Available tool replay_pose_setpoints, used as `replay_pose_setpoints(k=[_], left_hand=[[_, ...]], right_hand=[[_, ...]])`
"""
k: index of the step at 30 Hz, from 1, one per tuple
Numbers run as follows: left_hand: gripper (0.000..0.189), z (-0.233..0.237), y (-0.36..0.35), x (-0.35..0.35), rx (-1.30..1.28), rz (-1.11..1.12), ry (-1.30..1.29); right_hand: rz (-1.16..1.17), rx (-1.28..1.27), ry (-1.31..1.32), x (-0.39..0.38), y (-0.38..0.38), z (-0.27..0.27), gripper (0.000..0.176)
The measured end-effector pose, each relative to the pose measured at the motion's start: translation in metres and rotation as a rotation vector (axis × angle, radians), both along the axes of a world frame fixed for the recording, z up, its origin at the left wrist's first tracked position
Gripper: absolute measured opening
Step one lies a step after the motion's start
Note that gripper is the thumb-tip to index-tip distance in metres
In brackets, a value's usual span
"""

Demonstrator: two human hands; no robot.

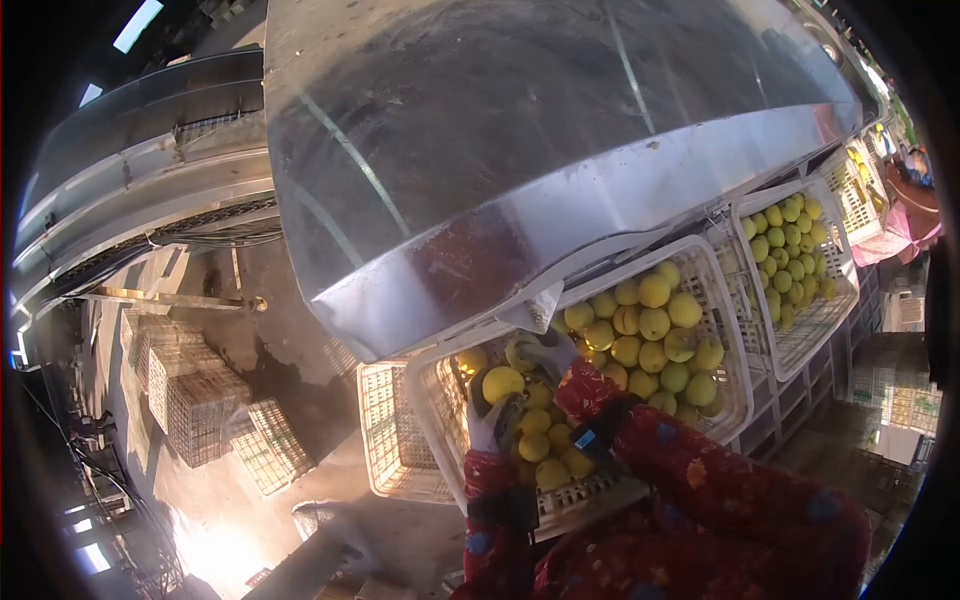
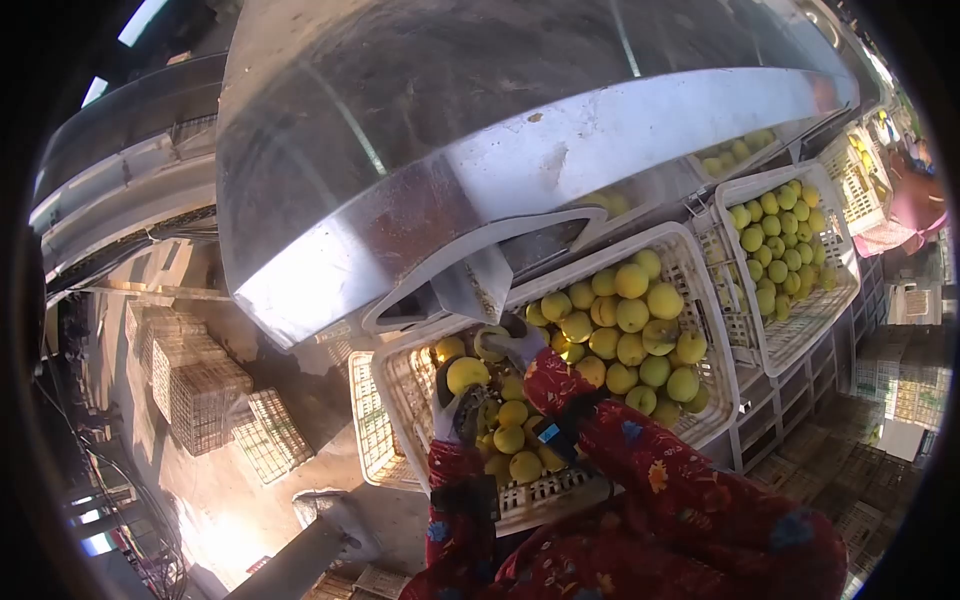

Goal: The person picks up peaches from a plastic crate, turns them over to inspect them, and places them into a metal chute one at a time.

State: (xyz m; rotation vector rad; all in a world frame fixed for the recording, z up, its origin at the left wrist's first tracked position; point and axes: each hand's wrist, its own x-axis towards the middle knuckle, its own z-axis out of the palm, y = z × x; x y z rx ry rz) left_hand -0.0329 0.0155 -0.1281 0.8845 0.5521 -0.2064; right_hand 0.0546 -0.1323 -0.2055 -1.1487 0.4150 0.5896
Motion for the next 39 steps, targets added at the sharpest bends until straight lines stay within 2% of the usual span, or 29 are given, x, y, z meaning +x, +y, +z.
replay_pose_setpoints(k=[1, 2, 4, 5, 6, 7, 8, 12, 14, 16, 18, 19, 21, 22, 23, 24, 26, 29, 32, 35, 36, 38, 39], left_hand=[[0.063, -0.004, 0.001, -0.008, 0.204, -0.03, -0.116], [0.061, -0.003, 0.0, -0.012, 0.408, -0.057, -0.232], [0.053, 0.021, 0.003, -0.022, 0.405, -0.127, -0.226], [0.05, 0.032, 0.005, -0.027, 0.404, -0.162, -0.223], [0.051, 0.058, -0.006, -0.023, 0.229, -0.048, -0.174], [0.052, 0.065, -0.01, -0.023, 0.184, -0.016, -0.149], [0.052, 0.072, -0.015, -0.023, 0.14, 0.018, -0.125], [0.059, 0.079, -0.018, -0.025, 0.324, -0.082, -0.164], [0.054, 0.09, -0.018, -0.022, 0.208, -0.013, -0.224], [0.043, 0.132, -0.017, -0.01, -0.038, 0.138, -0.318], [0.04, 0.147, -0.012, -0.006, 0.122, 0.102, -0.339], [0.038, 0.151, -0.009, -0.005, 0.205, 0.088, -0.346], [0.052, 0.151, -0.006, 0.002, 0.592, 0.008, -0.499], [0.058, 0.146, -0.002, 0.004, 0.671, -0.018, -0.533], [0.062, 0.147, -0.001, 0.007, 0.561, 0.003, -0.526], [0.065, 0.147, 0.001, 0.01, 0.451, 0.027, -0.516], [0.064, 0.154, -0.005, 0.014, -0.156, 0.162, -0.391], [0.062, 0.147, -0.004, 0.022, -0.129, 0.082, -0.416], [0.059, 0.122, -0.01, 0.025, -0.112, -0.027, -0.364], [0.057, 0.126, -0.014, 0.032, -0.178, 0.031, -0.414], [0.055, 0.113, -0.004, 0.027, -0.098, -0.019, -0.363], [0.054, 0.039, 0.009, 0.002, 0.363, -0.177, -0.264], [0.053, 0.016, 0.012, -0.01, 0.59, -0.272, -0.205]], right_hand=[[0.033, 0.083, -0.005, -0.008, -0.007, 0.015, 0.054], [0.069, 0.165, -0.01, -0.016, -0.013, 0.057, 0.059], [0.21, 0.39, -0.061, -0.034, -0.028, 0.106, 0.074], [0.282, 0.089, -0.262, -0.036, -0.03, 0.127, 0.074], [0.348, -0.219, -0.454, -0.039, -0.033, 0.15, 0.075], [0.407, -0.534, -0.638, -0.042, -0.036, 0.169, 0.075], [0.386, -0.557, -0.717, -0.042, -0.038, 0.181, 0.075], [0.291, -0.649, -0.974, -0.042, -0.041, 0.217, 0.074], [0.216, -0.698, -1.003, -0.044, -0.037, 0.228, 0.07], [0.127, -0.798, -0.931, -0.038, -0.031, 0.241, 0.068], [-0.016, -0.856, -0.844, -0.019, -0.019, 0.242, 0.064], [-0.007, -0.953, -0.895, 0.002, -0.012, 0.238, 0.066], [-0.006, -1.156, -1.004, 0.045, 0.007, 0.229, 0.067], [-0.017, -1.262, -1.062, 0.063, 0.02, 0.224, 0.067], [-0.031, -1.369, -1.119, 0.071, 0.028, 0.221, 0.067], [-0.038, -1.135, -1.002, 0.068, 0.024, 0.229, 0.064], [-0.048, -0.688, -0.747, 0.053, -0.001, 0.26, 0.059], [0.245, -0.631, -1.223, 0.014, -0.019, 0.279, 0.062], [0.268, -0.733, -1.16, -0.009, -0.008, 0.257, 0.065], [0.096, -0.933, -1.129, 0.005, -0.003, 0.253, 0.064], [0.077, -0.933, -1.117, 0.017, -0.003, 0.237, 0.063], [0.085, -1.101, -1.073, 0.055, 0.013, 0.219, 0.06], [0.079, -1.135, -1.143, 0.068, 0.016, 0.217, 0.059]])
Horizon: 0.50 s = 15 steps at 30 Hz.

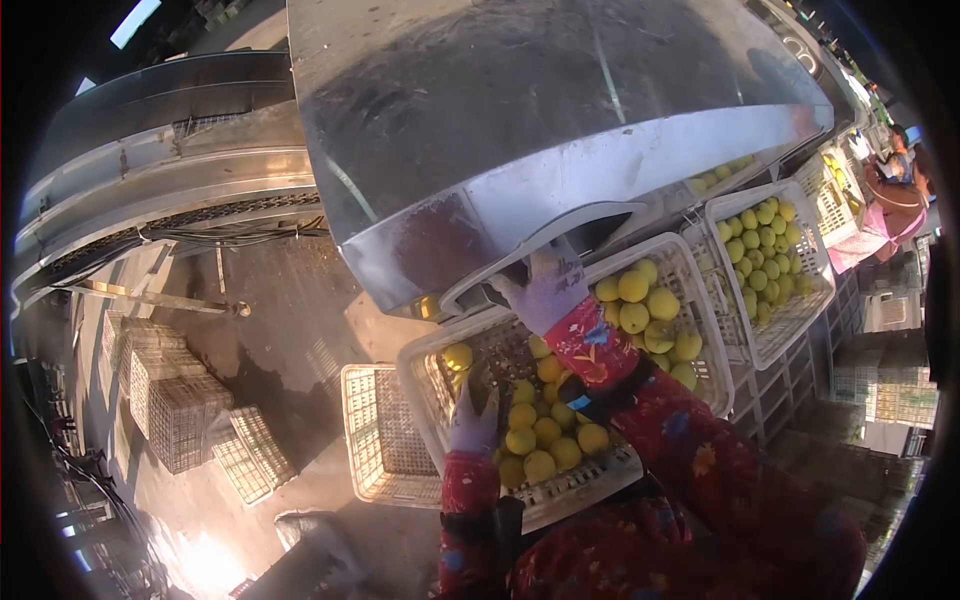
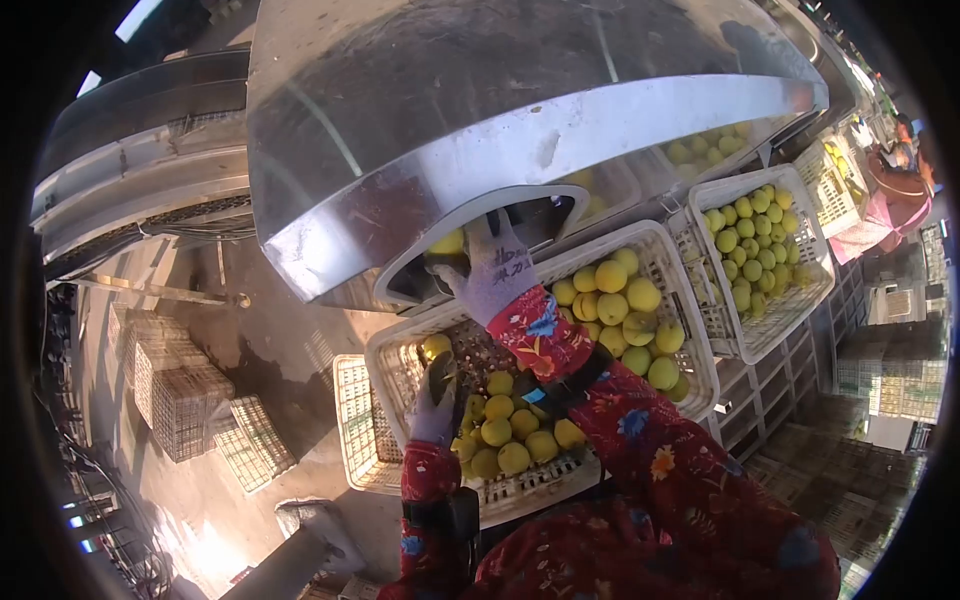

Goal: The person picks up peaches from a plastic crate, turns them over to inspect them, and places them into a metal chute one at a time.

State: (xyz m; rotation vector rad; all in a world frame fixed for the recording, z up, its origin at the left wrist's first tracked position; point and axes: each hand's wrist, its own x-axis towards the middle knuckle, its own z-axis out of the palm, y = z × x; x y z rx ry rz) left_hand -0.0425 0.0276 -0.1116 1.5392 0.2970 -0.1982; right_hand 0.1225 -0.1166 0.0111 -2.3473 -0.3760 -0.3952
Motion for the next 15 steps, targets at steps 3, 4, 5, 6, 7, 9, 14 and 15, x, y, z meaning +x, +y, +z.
replay_pose_setpoints(k=[3, 4, 5, 6, 7, 9, 14, 15], left_hand=[[0.064, -0.009, -0.031, -0.011, 0.713, -0.421, 0.489], [0.068, -0.023, -0.046, -0.018, 0.923, -0.54, 0.554], [0.072, -0.035, -0.058, -0.023, 0.937, -0.616, 0.608], [0.075, -0.051, -0.07, -0.027, 0.949, -0.685, 0.657], [0.079, -0.06, -0.077, -0.029, 0.955, -0.751, 0.706], [0.079, -0.052, -0.084, -0.012, 0.938, -0.752, 0.743], [0.072, -0.131, -0.07, -0.021, 0.868, -0.974, 0.54], [0.07, -0.155, -0.076, -0.022, 0.978, -1.079, 0.516]], right_hand=[[0.052, 0.061, -0.04, 0.006, -0.008, 0.014, 0.055], [0.066, 0.208, 0.037, 0.002, -0.014, 0.025, 0.053], [0.086, 0.356, 0.117, -0.008, -0.023, 0.026, 0.05], [0.134, 0.289, 0.075, -0.021, -0.036, 0.017, 0.049], [0.187, 0.219, 0.035, -0.036, -0.05, 0.002, 0.047], [0.306, -0.248, 0.355, -0.066, -0.077, -0.047, 0.04], [0.905, -1.365, 0.554, -0.107, -0.092, -0.236, 0.039], [0.97, -1.306, 0.522, -0.101, -0.092, -0.234, 0.042]])
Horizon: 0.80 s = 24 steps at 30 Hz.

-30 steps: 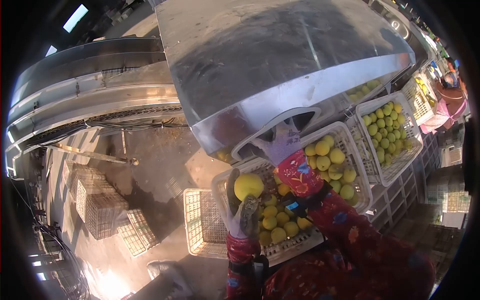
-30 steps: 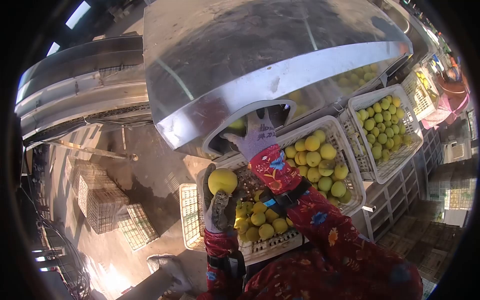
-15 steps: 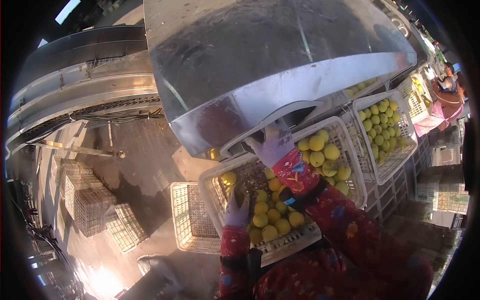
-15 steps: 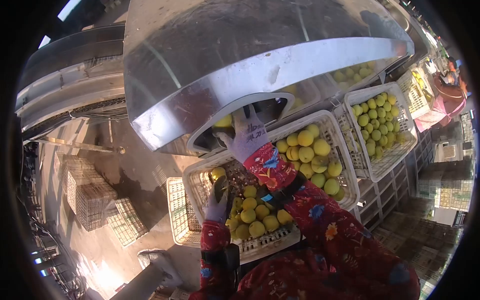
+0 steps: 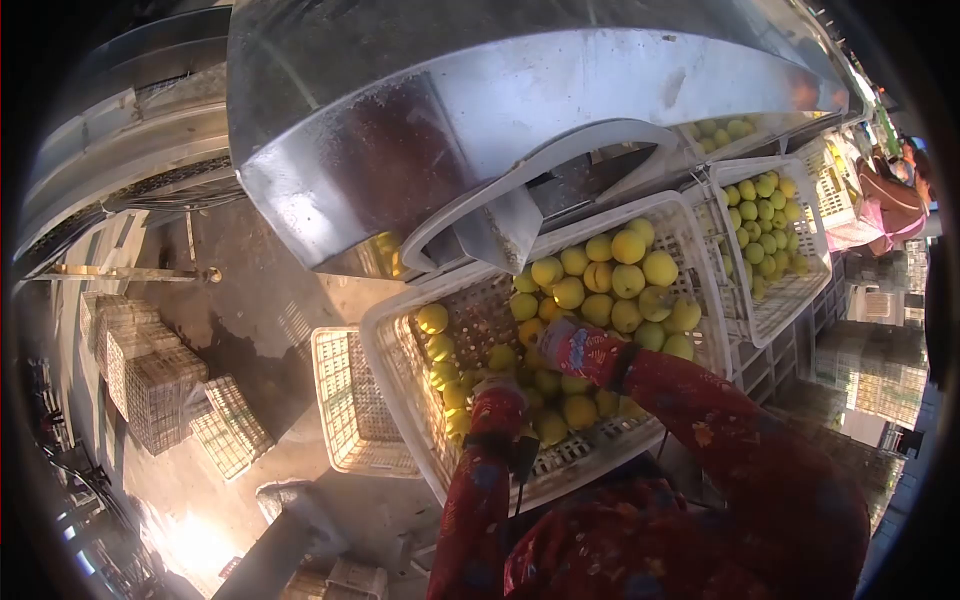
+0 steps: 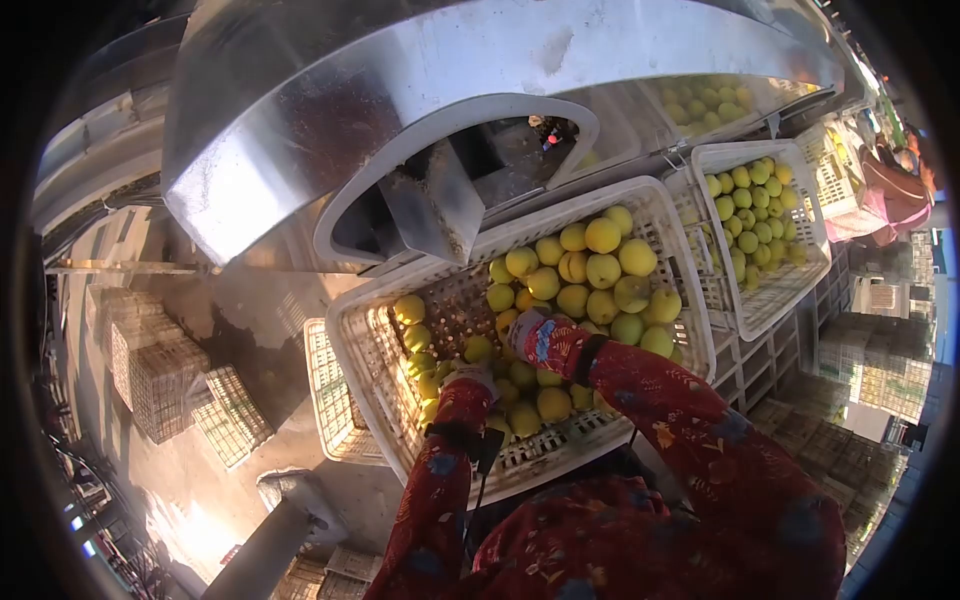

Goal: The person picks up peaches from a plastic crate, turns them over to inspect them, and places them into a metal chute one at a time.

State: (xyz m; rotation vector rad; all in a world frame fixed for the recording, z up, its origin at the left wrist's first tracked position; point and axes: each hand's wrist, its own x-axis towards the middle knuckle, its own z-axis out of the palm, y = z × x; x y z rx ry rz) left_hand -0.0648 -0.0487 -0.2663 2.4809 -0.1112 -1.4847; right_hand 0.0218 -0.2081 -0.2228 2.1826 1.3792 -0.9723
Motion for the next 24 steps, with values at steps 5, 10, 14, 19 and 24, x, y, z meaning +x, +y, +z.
replay_pose_setpoints(k=[5, 10, 14, 19, 24], left_hand=[[0.061, 0.051, -0.008, 0.018, 0.042, -0.065, -0.095], [0.06, 0.093, 0.054, -0.014, -0.817, 1.006, -0.209], [0.062, 0.169, 0.041, -0.019, -1.32, 1.271, -0.385], [0.071, 0.246, 0.033, -0.005, -1.408, 1.23, -0.703], [0.069, 0.279, 0.047, 0.01, -1.433, 1.301, -0.637]], right_hand=[[0.017, -0.035, 0.156, 0.036, 0.021, 0.077, 0.062], [-0.952, 0.891, 0.481, 0.011, -0.02, 0.145, 0.082], [-1.059, 1.259, 0.381, -0.017, -0.007, 0.199, 0.077], [-0.97, 1.317, 0.15, -0.037, -0.003, 0.263, 0.076], [-0.915, 1.471, 0.098, -0.031, 0.009, 0.267, 0.075]])
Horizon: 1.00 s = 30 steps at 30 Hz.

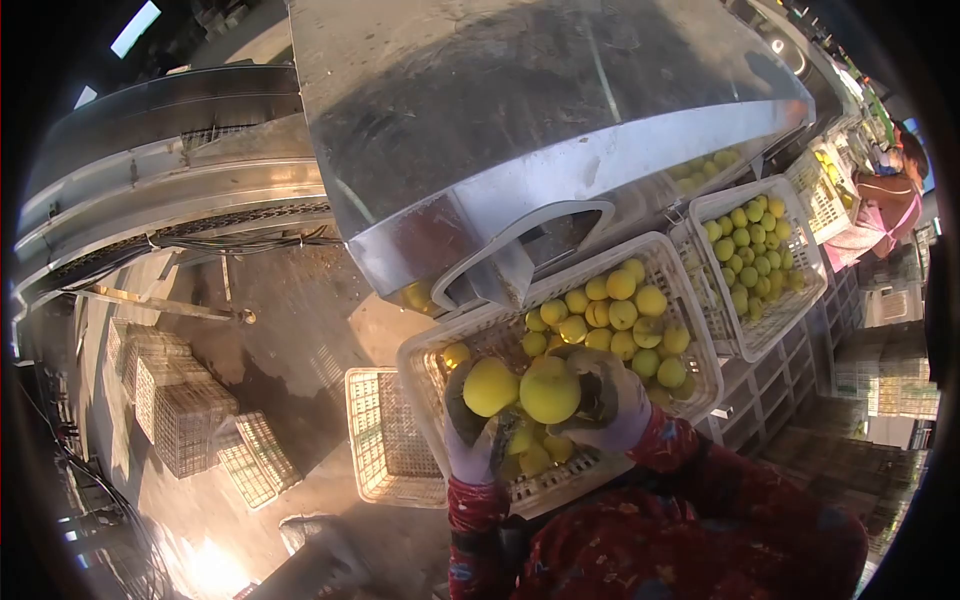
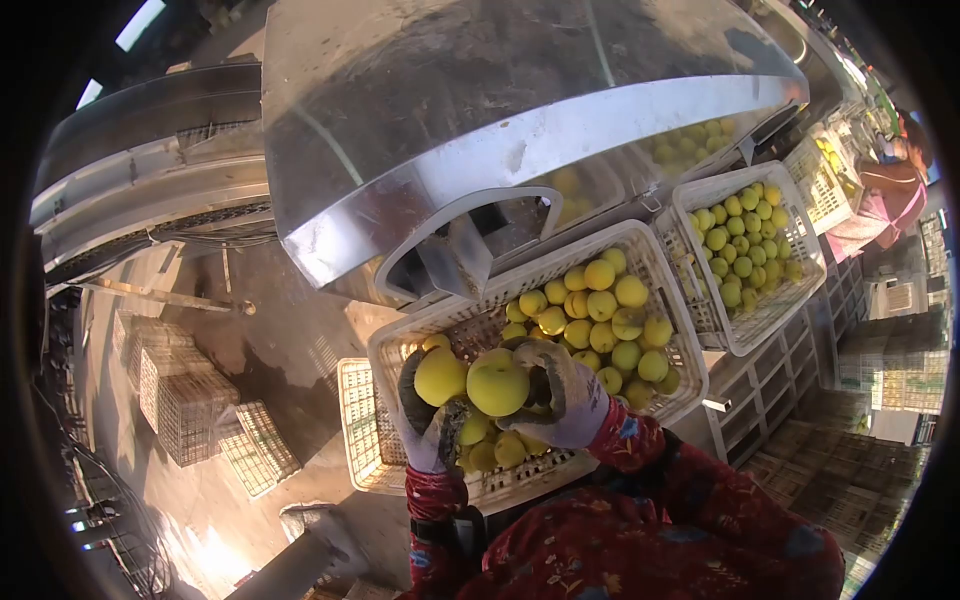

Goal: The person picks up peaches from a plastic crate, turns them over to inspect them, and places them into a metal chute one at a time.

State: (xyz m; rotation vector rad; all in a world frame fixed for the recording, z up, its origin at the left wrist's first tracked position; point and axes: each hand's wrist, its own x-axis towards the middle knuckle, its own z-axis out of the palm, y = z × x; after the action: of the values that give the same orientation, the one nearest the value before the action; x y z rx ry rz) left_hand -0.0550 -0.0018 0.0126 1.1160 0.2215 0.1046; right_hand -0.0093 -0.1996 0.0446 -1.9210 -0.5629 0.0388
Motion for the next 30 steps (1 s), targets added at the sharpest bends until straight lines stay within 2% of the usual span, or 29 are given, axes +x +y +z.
replay_pose_setpoints(k=[3, 4, 6, 8, 9, 11, 13, 15, 18, 20, 21, 23, 24, 25, 27, 28, 30], left_hand=[[0.064, 0.004, 0.012, 0.002, -0.068, 0.011, 0.038], [0.063, 0.01, 0.014, 0.004, -0.087, 0.023, 0.061], [0.062, 0.018, 0.018, 0.005, -0.143, 0.036, 0.107], [0.062, 0.021, 0.021, 0.003, -0.218, 0.034, 0.16], [0.064, 0.022, 0.023, 0.004, -0.171, 0.025, 0.124], [0.066, 0.022, 0.025, 0.006, -0.086, 0.009, 0.053], [0.063, 0.024, 0.021, 0.015, -0.186, 0.035, 0.053], [0.061, 0.022, 0.02, 0.019, -0.254, 0.003, 0.038], [0.061, -0.005, 0.024, 0.024, -0.311, -0.113, 0.056], [0.061, -0.027, 0.027, 0.027, -0.352, -0.159, 0.14], [0.06, -0.021, 0.024, 0.032, -0.348, -0.154, 0.116], [0.059, -0.007, 0.017, 0.04, -0.342, -0.14, 0.079], [0.058, -0.001, 0.018, 0.044, -0.452, -0.115, 0.099], [0.058, 0.002, 0.017, 0.05, -0.36, -0.141, 0.003], [0.059, 0.005, 0.012, 0.059, -0.177, -0.187, -0.19], [0.062, 0.0, 0.006, 0.059, -0.103, -0.106, -0.218], [0.062, 0.004, 0.009, 0.058, 0.122, -0.09, -0.165]], right_hand=[[-0.19, -0.107, -0.129, 0.026, 0.022, 0.001, 0.073], [-0.228, -0.07, -0.088, 0.041, 0.031, -0.006, 0.07], [-0.268, -0.2, -0.12, 0.084, 0.052, -0.01, 0.067], [-0.34, -0.362, -0.308, 0.122, 0.073, -0.026, 0.063], [-0.378, -0.441, -0.402, 0.13, 0.08, -0.025, 0.061], [-0.365, -0.205, -0.215, 0.12, 0.066, -0.013, 0.064], [-0.212, -0.067, -0.078, 0.102, 0.047, 0.016, 0.064], [0.076, -0.036, 0.028, 0.072, 0.03, 0.038, 0.063], [0.126, 0.081, -0.003, 0.049, 0.043, 0.037, 0.061], [0.052, 0.08, -0.031, 0.053, 0.047, 0.03, 0.063], [0.017, 0.08, -0.045, 0.056, 0.048, 0.027, 0.064], [0.006, 0.251, 0.085, 0.054, 0.052, 0.027, 0.066], [-0.019, 0.357, 0.152, 0.05, 0.055, 0.023, 0.067], [-0.043, 0.461, 0.217, 0.049, 0.058, 0.022, 0.068], [-0.121, 0.071, 0.062, 0.055, 0.056, 0.038, 0.073], [-0.156, -0.123, -0.013, 0.059, 0.056, 0.044, 0.075], [-0.129, -0.174, -0.055, 0.065, 0.051, 0.033, 0.076]])
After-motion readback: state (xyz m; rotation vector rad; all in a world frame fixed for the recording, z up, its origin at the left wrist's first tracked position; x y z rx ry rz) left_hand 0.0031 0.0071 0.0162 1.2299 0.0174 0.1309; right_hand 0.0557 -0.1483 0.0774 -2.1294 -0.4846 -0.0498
